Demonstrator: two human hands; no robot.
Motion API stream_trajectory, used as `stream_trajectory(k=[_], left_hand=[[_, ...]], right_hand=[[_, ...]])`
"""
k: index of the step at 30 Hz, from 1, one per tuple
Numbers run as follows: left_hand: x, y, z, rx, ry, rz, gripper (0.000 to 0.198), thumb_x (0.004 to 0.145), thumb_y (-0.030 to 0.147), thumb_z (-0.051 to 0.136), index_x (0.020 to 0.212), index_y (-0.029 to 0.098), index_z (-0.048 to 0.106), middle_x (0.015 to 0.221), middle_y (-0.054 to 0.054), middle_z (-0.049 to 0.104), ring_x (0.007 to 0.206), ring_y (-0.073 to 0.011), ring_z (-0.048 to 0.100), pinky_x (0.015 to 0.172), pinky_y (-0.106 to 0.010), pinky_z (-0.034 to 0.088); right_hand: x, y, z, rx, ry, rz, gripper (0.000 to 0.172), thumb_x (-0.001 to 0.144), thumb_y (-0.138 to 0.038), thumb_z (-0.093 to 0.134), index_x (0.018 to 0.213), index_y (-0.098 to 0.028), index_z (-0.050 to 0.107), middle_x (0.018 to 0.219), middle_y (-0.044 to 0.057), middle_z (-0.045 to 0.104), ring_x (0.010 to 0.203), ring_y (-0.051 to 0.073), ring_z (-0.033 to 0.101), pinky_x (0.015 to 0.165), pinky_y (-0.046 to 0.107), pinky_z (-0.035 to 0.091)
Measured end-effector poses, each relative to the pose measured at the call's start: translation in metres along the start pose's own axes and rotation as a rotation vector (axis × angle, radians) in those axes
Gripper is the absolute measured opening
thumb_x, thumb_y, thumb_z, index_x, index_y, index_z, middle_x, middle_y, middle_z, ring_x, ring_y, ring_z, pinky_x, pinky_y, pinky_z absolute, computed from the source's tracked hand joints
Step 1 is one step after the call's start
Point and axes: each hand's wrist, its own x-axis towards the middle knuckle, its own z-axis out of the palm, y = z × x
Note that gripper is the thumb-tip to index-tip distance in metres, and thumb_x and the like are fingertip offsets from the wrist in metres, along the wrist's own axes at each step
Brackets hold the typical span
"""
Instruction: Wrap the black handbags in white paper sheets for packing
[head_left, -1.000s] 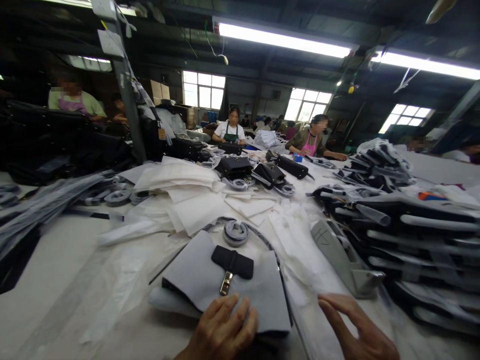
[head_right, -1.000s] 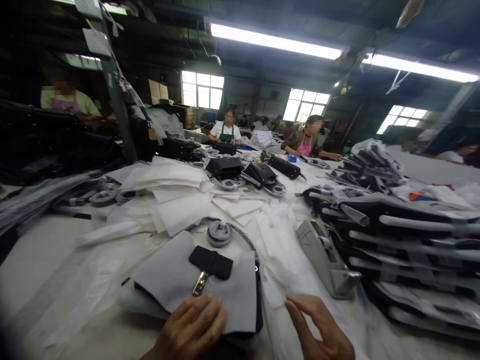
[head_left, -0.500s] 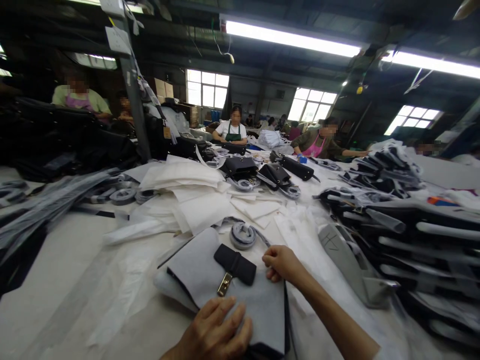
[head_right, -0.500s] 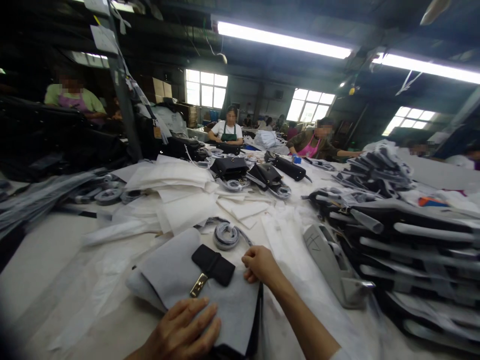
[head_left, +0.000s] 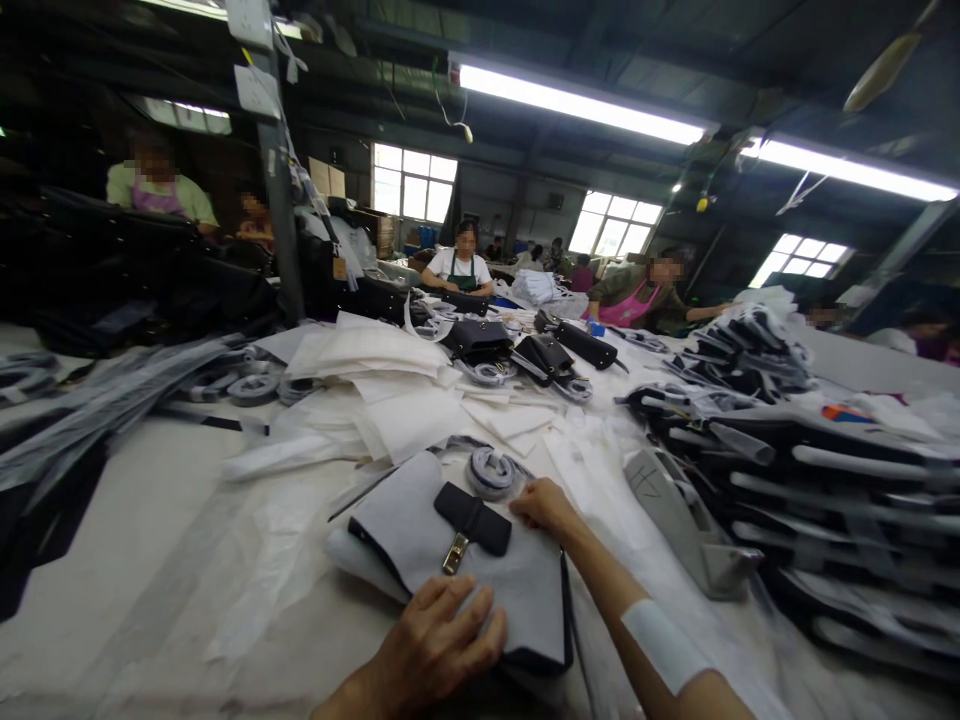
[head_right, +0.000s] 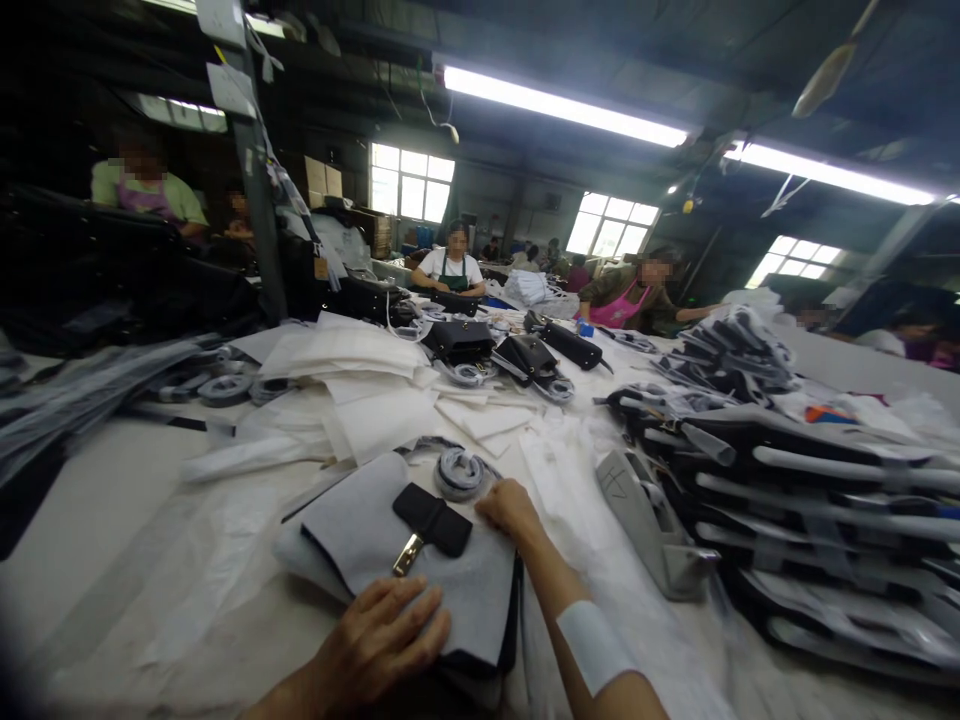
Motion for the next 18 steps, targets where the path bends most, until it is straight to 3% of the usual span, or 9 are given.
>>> stream_trajectory(k=[6, 9, 12, 13, 16, 18], left_hand=[[0.004, 0.002, 0.003, 0.015, 0.017, -0.001, 0.02, 0.1, 0.018, 0.05, 0.111, 0.022, 0.066, 0.112, -0.003, 0.068, 0.104, -0.0191, 0.063, 0.089, -0.033, 0.045], [0.007, 0.004, 0.004, 0.016, 0.012, 0.001, 0.021, 0.101, 0.017, 0.048, 0.111, 0.021, 0.066, 0.111, -0.004, 0.068, 0.102, -0.0189, 0.063, 0.087, -0.033, 0.045], [0.008, 0.005, 0.004, 0.006, 0.005, -0.003, 0.023, 0.102, 0.017, 0.046, 0.113, 0.021, 0.066, 0.112, -0.004, 0.068, 0.102, -0.019, 0.063, 0.088, -0.033, 0.046], [0.008, 0.005, 0.003, 0.006, 0.002, -0.008, 0.023, 0.102, 0.018, 0.046, 0.113, 0.021, 0.066, 0.113, -0.004, 0.068, 0.102, -0.0192, 0.063, 0.088, -0.034, 0.046], [0.009, 0.006, 0.001, 0.02, -0.016, -0.013, 0.025, 0.102, 0.017, 0.045, 0.113, 0.021, 0.066, 0.115, -0.004, 0.068, 0.103, -0.0193, 0.062, 0.088, -0.034, 0.046], [0.011, 0.006, 0.0, 0.032, -0.032, -0.013, 0.025, 0.103, 0.018, 0.044, 0.113, 0.021, 0.066, 0.115, -0.005, 0.067, 0.103, -0.0188, 0.062, 0.088, -0.034, 0.047]], right_hand=[[-0.029, 0.008, -0.008, 0.183, 0.168, -0.284, 0.018, 0.072, -0.027, 0.062, 0.059, -0.02, 0.052, 0.059, -0.003, 0.059, 0.061, 0.014, 0.056, 0.056, 0.023, 0.039], [-0.048, 0.008, -0.013, 0.259, 0.16, -0.39, 0.014, 0.073, -0.031, 0.063, 0.08, -0.019, 0.061, 0.068, -0.003, 0.063, 0.066, 0.015, 0.059, 0.063, 0.025, 0.044], [-0.067, 0.01, -0.022, 0.315, 0.124, -0.503, 0.041, 0.072, -0.028, 0.066, 0.112, -0.02, 0.064, 0.076, -0.003, 0.067, 0.072, 0.017, 0.062, 0.069, 0.027, 0.047], [-0.074, 0.011, -0.025, 0.311, 0.119, -0.54, 0.038, 0.073, -0.028, 0.067, 0.11, -0.02, 0.066, 0.077, -0.002, 0.068, 0.074, 0.018, 0.063, 0.071, 0.028, 0.047], [-0.094, 0.015, -0.027, 0.184, 0.153, -0.651, 0.006, 0.077, -0.026, 0.069, 0.08, -0.021, 0.071, 0.077, 0.001, 0.07, 0.079, 0.02, 0.064, 0.077, 0.031, 0.046], [-0.11, 0.016, -0.021, 0.056, 0.203, -0.739, 0.005, 0.078, -0.02, 0.071, 0.073, -0.022, 0.071, 0.077, 0.001, 0.071, 0.081, 0.02, 0.064, 0.079, 0.031, 0.044]])
